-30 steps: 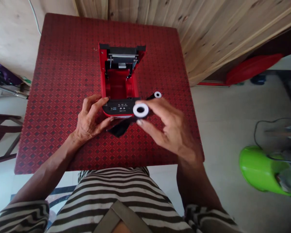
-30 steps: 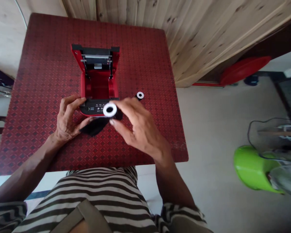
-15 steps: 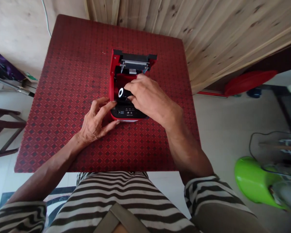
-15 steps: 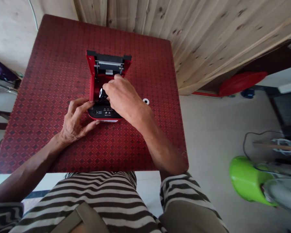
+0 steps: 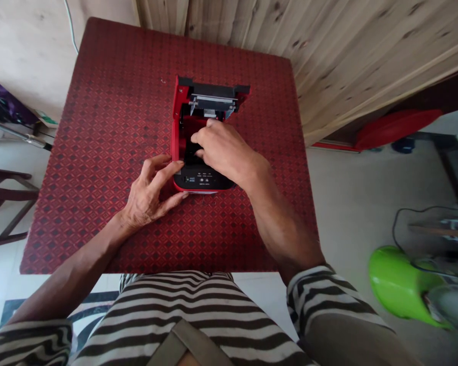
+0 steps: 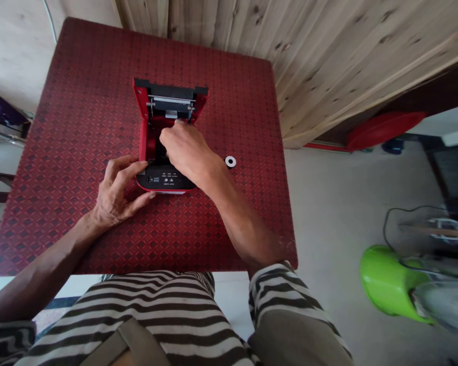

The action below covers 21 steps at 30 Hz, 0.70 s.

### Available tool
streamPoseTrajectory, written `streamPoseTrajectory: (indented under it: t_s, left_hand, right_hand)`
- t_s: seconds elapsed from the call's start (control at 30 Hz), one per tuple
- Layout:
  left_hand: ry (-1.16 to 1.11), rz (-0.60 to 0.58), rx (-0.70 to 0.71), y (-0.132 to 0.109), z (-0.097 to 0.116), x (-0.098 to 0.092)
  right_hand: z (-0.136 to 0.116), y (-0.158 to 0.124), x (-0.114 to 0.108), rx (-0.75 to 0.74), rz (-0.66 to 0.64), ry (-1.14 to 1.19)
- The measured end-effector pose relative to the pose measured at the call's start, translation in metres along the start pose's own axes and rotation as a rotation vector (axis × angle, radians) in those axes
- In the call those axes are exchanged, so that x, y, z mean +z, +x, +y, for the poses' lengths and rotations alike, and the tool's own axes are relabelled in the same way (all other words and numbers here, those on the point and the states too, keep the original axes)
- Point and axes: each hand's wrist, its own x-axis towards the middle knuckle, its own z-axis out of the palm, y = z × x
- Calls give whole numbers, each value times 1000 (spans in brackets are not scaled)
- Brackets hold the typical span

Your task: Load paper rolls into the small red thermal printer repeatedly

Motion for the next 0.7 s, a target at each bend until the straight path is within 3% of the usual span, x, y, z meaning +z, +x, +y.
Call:
streamPoseTrajectory:
  t_s: [0.13, 0.27, 0.4, 0.57, 0.63, 0.7]
  left_hand:
    - [-15, 3, 2, 1, 0, -1]
    - [-47, -1, 10, 1, -1, -4]
    - [-169, 28, -93, 11, 2, -18]
    - [-22, 52, -63, 70, -5, -45]
    - [94, 49, 27, 104, -18, -47]
    - [171, -30, 106, 134, -31, -43]
  right_hand:
    - [-20, -11, -28, 42, -77, 81]
    - [-39, -33, -59, -28, -80, 280]
    - [-45, -48, -56, -13, 70, 273]
    - [-47, -54, -35, 37, 269, 220]
    - [-50, -57, -31, 61, 300, 207]
    - [-55, -60, -30, 79, 311, 169]
